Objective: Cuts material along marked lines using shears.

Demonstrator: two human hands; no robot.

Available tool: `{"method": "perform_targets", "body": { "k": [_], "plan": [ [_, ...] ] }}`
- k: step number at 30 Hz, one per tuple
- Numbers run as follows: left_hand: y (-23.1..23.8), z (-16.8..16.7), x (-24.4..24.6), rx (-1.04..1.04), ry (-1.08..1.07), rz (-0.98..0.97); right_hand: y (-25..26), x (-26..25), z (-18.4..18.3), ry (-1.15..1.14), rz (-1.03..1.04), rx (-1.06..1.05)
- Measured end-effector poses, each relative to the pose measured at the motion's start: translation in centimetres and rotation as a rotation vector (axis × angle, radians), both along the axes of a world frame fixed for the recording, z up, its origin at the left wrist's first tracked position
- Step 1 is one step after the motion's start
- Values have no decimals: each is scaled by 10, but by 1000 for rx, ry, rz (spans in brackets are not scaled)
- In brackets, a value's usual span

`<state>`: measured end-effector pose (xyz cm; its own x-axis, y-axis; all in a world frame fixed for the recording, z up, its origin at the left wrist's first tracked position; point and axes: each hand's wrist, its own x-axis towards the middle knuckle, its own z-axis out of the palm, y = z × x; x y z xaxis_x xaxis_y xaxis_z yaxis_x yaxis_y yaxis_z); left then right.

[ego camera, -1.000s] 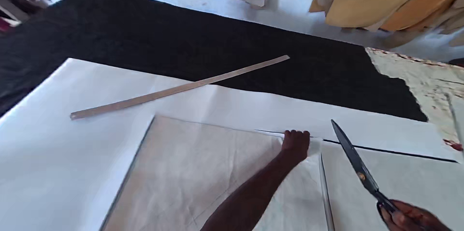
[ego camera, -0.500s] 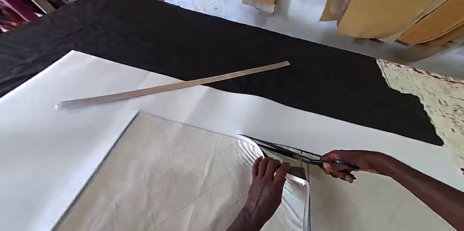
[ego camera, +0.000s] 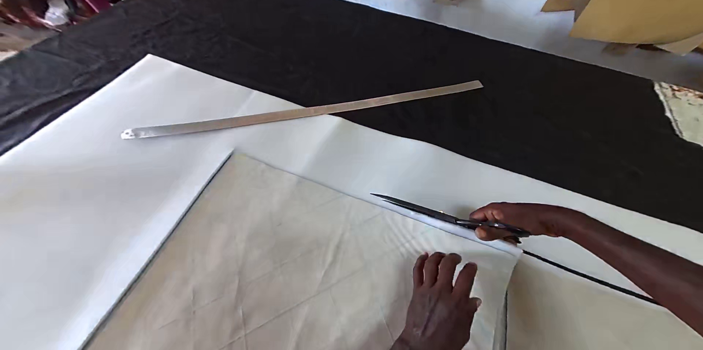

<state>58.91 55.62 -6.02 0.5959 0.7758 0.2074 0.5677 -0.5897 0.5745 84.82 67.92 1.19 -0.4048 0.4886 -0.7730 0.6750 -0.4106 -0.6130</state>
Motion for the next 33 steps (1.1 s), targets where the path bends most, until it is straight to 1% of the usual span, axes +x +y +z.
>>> {"method": "perform_targets", "body": {
  "k": [2,7,9,11,16,19,21,24,27,29,31,33],
  "plan": [
    [0,-3,1,-128,131,-39,6,-11,-5,-7,21,33],
    [3,4,9,-198,246,-105,13,-23,-18,-39,62,104],
    [2,2,12,-195,259,-114,14,-22,-28,-79,53,133],
    [0,1,14,-174,266,-115,14,-23,-30,-117,44,130],
    [-3,-2,15,-101,270,-74,27,-46,-15,-101,77,64],
    [-4,0,17,-142,286,-97,36,-66,-13,-85,92,106],
    [-4,1,18,-158,302,-104,38,-72,-18,-111,65,132],
    [-5,-2,19,-110,286,-80,39,-72,-24,-130,55,117],
    [-4,0,17,-131,296,-108,45,-91,-13,-107,63,96],
    [-4,4,16,-181,303,-139,48,-113,-6,-113,63,138],
    [-3,4,17,-202,307,-153,53,-120,-13,-141,44,178],
    [-3,1,19,-168,302,-135,56,-117,-19,-151,34,180]
  ]
}}
